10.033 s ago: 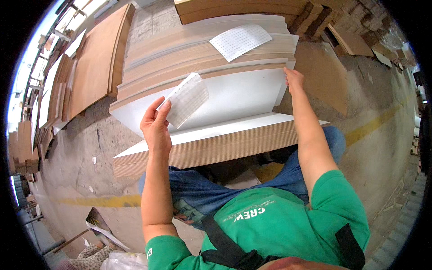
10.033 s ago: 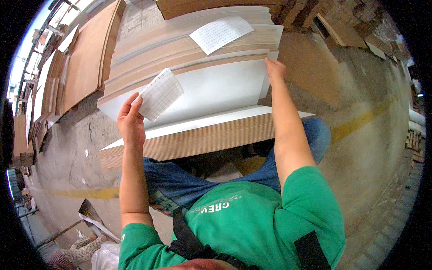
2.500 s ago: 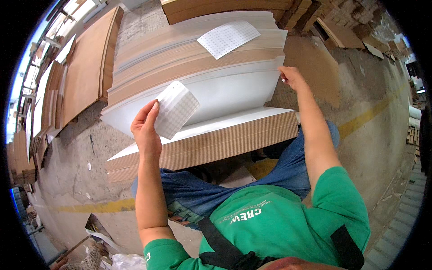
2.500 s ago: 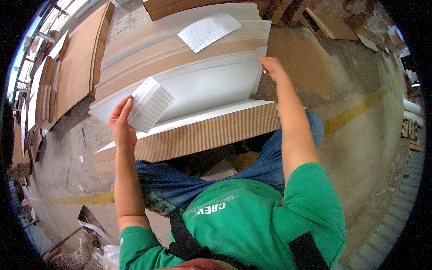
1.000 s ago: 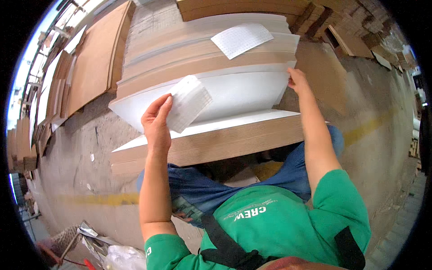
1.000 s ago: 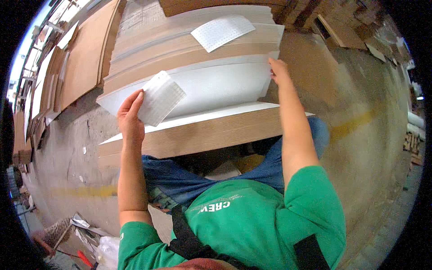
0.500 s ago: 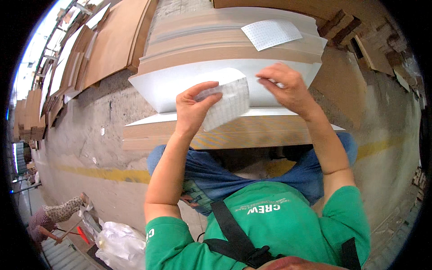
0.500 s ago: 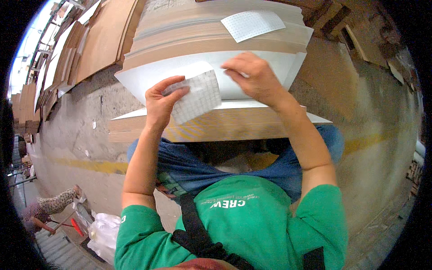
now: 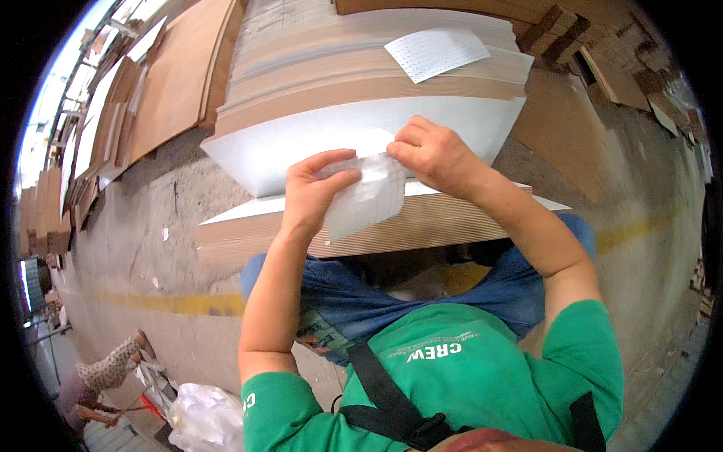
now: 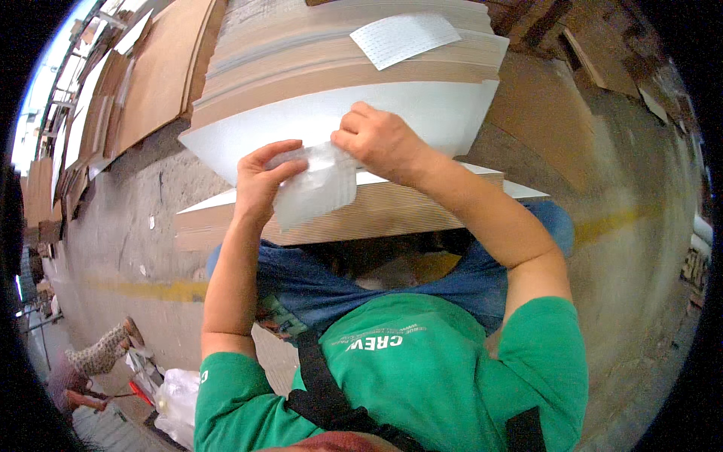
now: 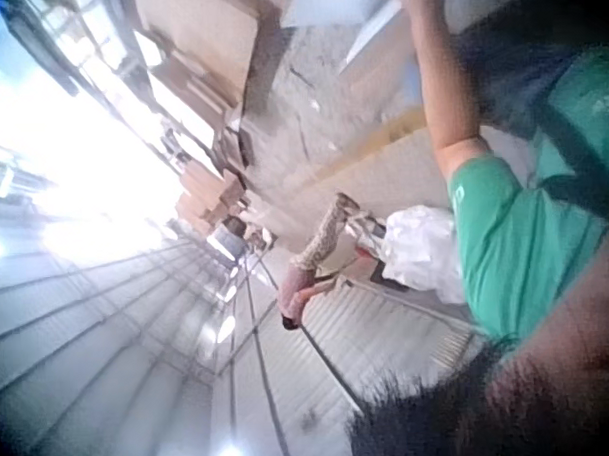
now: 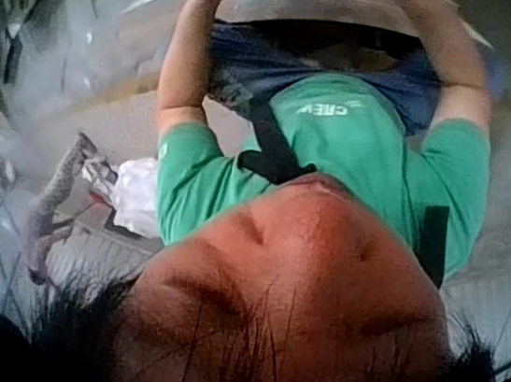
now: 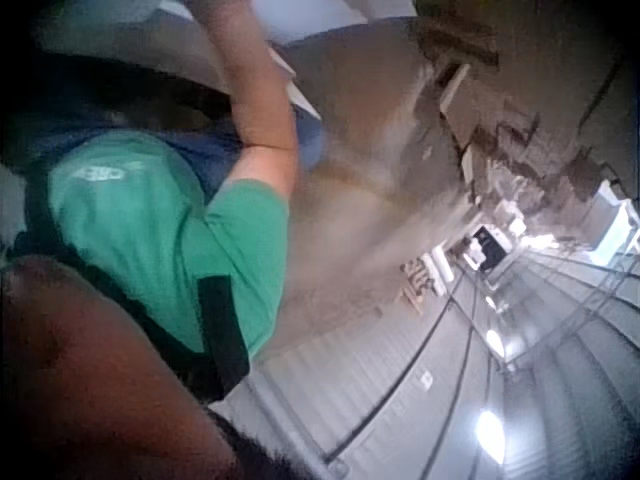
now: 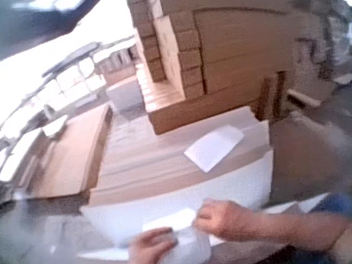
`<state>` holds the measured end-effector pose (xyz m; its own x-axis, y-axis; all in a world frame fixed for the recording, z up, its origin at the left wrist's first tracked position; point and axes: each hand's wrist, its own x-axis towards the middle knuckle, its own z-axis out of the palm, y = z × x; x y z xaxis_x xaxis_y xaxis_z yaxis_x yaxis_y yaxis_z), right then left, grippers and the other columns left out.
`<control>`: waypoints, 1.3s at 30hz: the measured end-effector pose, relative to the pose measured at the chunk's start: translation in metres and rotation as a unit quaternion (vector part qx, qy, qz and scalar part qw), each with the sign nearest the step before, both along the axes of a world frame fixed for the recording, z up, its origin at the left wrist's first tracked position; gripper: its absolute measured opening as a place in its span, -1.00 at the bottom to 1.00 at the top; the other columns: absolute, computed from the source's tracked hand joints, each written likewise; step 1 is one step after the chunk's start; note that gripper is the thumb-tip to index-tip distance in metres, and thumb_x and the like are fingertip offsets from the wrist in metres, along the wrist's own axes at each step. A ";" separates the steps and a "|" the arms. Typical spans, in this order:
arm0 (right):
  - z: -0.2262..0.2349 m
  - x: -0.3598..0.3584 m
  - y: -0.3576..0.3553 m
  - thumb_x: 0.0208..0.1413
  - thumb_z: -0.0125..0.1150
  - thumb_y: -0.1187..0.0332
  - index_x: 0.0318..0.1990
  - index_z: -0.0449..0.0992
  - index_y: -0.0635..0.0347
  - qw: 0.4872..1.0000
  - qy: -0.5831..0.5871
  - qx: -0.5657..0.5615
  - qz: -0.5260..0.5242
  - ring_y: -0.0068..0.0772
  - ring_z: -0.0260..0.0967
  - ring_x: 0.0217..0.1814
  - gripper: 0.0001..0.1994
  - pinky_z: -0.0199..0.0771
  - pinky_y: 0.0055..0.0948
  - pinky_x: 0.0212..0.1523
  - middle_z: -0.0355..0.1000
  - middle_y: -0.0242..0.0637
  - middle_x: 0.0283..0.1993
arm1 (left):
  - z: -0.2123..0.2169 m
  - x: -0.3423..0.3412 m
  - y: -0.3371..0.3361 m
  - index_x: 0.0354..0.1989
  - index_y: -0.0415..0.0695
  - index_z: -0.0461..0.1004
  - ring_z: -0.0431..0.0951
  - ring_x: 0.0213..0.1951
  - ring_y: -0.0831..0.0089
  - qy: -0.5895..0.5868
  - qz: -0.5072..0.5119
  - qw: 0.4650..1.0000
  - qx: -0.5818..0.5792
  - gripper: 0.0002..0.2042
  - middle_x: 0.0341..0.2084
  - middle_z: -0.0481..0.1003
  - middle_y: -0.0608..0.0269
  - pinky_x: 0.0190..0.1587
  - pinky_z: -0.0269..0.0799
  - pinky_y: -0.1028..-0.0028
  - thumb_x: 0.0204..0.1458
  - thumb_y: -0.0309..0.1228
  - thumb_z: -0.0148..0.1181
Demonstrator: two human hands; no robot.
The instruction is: The person sits on the floor and repeatedly peels individual adhesive labels from a sheet, then places them onto a stack of white boards. The person handles the label sheet and the boards by hand, working one label at a time.
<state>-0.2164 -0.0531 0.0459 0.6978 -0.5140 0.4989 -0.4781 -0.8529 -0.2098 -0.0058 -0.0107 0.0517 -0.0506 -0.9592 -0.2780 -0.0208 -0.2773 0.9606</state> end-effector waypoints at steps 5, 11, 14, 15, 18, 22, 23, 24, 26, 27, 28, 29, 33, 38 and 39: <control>-0.018 -0.002 0.001 -0.18 0.12 0.51 -0.43 0.41 0.25 0.999 -0.027 0.029 0.035 -0.33 0.32 -0.34 -0.90 0.43 -0.46 -0.40 0.36 -0.26 -0.45 | 0.000 -0.003 -0.007 -0.14 -0.32 0.41 0.51 -0.41 0.42 0.079 0.050 0.988 0.123 -0.63 -0.36 0.47 0.01 -0.38 0.48 0.59 -0.23 -0.62 0.20; -0.091 -0.067 -0.052 -0.05 0.10 0.37 -0.32 0.49 0.23 0.782 -0.291 0.485 -0.263 -0.38 0.38 -0.43 -0.84 0.36 -0.52 -0.35 0.45 -0.21 -0.40 | -0.014 -0.001 -0.013 -0.13 -0.32 0.41 0.49 -0.36 0.43 0.044 0.049 0.994 0.082 -0.64 -0.32 0.47 0.03 -0.31 0.46 0.54 -0.20 -0.61 0.18; -0.161 -0.122 -0.083 -0.09 0.10 0.34 -0.34 0.51 0.17 0.835 -0.191 0.316 -0.409 -0.27 0.39 -0.41 -0.83 0.38 -0.39 -0.33 0.45 -0.22 -0.39 | -0.016 -0.001 -0.014 -0.16 -0.31 0.43 0.47 -0.32 0.43 0.022 0.034 0.997 0.062 -0.66 -0.31 0.47 0.06 -0.24 0.42 0.52 -0.20 -0.60 0.20; -0.177 -0.135 -0.090 -0.10 0.10 0.32 -0.36 0.51 0.16 0.829 -0.185 0.284 -0.444 -0.24 0.39 -0.40 -0.83 0.38 -0.35 -0.33 0.45 -0.22 -0.39 | -0.018 -0.001 -0.014 -0.16 -0.31 0.44 0.47 -0.31 0.43 0.018 0.029 0.998 0.058 -0.67 -0.31 0.47 0.08 -0.23 0.41 0.51 -0.20 -0.59 0.20; -0.191 -0.142 -0.095 -0.11 0.10 0.29 -0.43 0.49 0.15 0.835 -0.127 0.200 -0.496 -0.15 0.38 -0.37 -0.85 0.37 -0.26 -0.33 0.44 -0.21 -0.41 | -0.023 0.001 -0.013 -0.17 -0.30 0.44 0.46 -0.31 0.46 -0.004 0.035 0.998 0.050 -0.68 -0.30 0.47 0.12 -0.22 0.39 0.54 -0.18 -0.58 0.20; -0.202 -0.148 -0.092 -0.15 0.19 0.22 -0.48 0.47 0.17 0.866 -0.094 0.041 -0.489 -0.20 0.36 -0.43 -0.79 0.34 -0.29 -0.38 0.41 -0.22 -0.50 | -0.021 0.000 -0.014 -0.18 -0.27 0.46 0.45 -0.32 0.50 -0.005 0.034 0.998 0.047 -0.70 -0.32 0.48 0.16 -0.22 0.37 0.57 -0.17 -0.57 0.18; -0.201 -0.155 -0.092 -0.15 0.20 0.20 -0.49 0.46 0.18 0.853 -0.099 0.079 -0.506 -0.19 0.36 -0.41 -0.78 0.34 -0.28 -0.37 0.42 -0.21 -0.49 | -0.021 0.000 -0.016 -0.18 -0.27 0.46 0.45 -0.32 0.50 0.003 0.031 0.998 0.050 -0.71 -0.31 0.48 0.16 -0.22 0.37 0.57 -0.17 -0.57 0.18; -0.192 -0.157 -0.092 -0.15 0.21 0.19 -0.51 0.45 0.19 0.840 -0.102 0.122 -0.519 -0.18 0.37 -0.40 -0.76 0.34 -0.27 -0.35 0.42 -0.20 -0.48 | -0.023 0.002 -0.014 -0.18 -0.28 0.45 0.45 -0.32 0.51 0.010 0.034 0.998 0.057 -0.71 -0.31 0.48 0.16 -0.21 0.37 0.57 -0.16 -0.57 0.18; -0.183 -0.169 -0.091 -0.14 0.21 0.15 -0.51 0.46 0.19 0.810 -0.116 0.200 -0.539 -0.20 0.37 -0.39 -0.73 0.34 -0.28 -0.35 0.42 -0.20 -0.48 | -0.020 0.001 -0.012 -0.18 -0.28 0.45 0.45 -0.32 0.51 0.001 0.036 0.997 0.061 -0.71 -0.32 0.48 0.17 -0.22 0.37 0.57 -0.16 -0.57 0.18; -0.180 -0.184 -0.092 -0.12 0.21 0.13 -0.50 0.47 0.20 0.794 -0.126 0.236 -0.546 -0.22 0.37 -0.41 -0.72 0.34 -0.30 -0.35 0.43 -0.21 -0.49 | -0.018 0.000 -0.013 -0.18 -0.28 0.46 0.46 -0.32 0.51 -0.003 0.034 0.998 0.060 -0.72 -0.32 0.48 0.17 -0.22 0.37 0.57 -0.15 -0.57 0.18; -0.177 -0.198 -0.096 -0.11 0.21 0.12 -0.49 0.48 0.20 0.779 -0.135 0.271 -0.549 -0.25 0.38 -0.42 -0.71 0.33 -0.31 -0.36 0.43 -0.21 -0.49 | -0.018 0.000 -0.014 -0.18 -0.28 0.46 0.45 -0.32 0.51 0.000 0.034 0.998 0.051 -0.72 -0.33 0.48 0.18 -0.22 0.37 0.57 -0.15 -0.57 0.18; -0.176 -0.208 -0.099 -0.11 0.21 0.10 -0.48 0.49 0.21 0.756 -0.208 0.281 -0.553 -0.27 0.37 -0.43 -0.69 0.33 -0.32 -0.36 0.43 -0.22 -0.49 | -0.019 0.001 -0.014 -0.18 -0.28 0.46 0.45 -0.33 0.52 0.003 0.034 0.999 0.043 -0.72 -0.33 0.49 0.18 -0.23 0.37 0.57 -0.15 -0.57 0.18; -0.172 -0.223 -0.109 -0.13 0.25 0.06 -0.41 0.52 0.25 0.691 -0.287 0.333 -0.574 -0.44 0.30 -0.48 -0.63 0.27 -0.43 -0.45 0.41 -0.31 -0.51 | -0.016 -0.001 -0.015 -0.21 -0.26 0.48 0.45 -0.36 0.54 0.015 0.040 0.998 0.039 -0.74 -0.36 0.49 0.19 -0.27 0.39 0.58 -0.15 -0.56 0.16; -0.172 -0.219 -0.113 -0.17 0.33 0.09 -0.47 0.49 0.28 0.643 -0.380 0.411 -0.523 -0.60 0.17 -0.59 -0.63 0.12 -0.55 -0.62 0.32 -0.41 -0.59 | -0.020 0.001 -0.013 -0.21 -0.27 0.47 0.45 -0.35 0.53 0.018 0.038 0.999 0.024 -0.75 -0.35 0.48 0.18 -0.25 0.39 0.57 -0.14 -0.57 0.15; -0.171 -0.218 -0.113 -0.18 0.33 0.12 -0.48 0.48 0.28 0.637 -0.383 0.407 -0.530 -0.61 0.15 -0.61 -0.65 0.10 -0.55 -0.64 0.32 -0.41 -0.60 | -0.020 0.001 -0.013 -0.21 -0.27 0.47 0.45 -0.35 0.53 0.016 0.043 0.999 0.023 -0.75 -0.34 0.48 0.18 -0.25 0.39 0.57 -0.14 -0.57 0.15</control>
<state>-0.4341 -0.1664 -0.1250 -0.5463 -0.7999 -0.2484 -0.1861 0.4050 -0.8952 -0.0048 -0.0240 0.0320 0.0227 -0.9469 -0.3208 0.0351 -0.3200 0.9468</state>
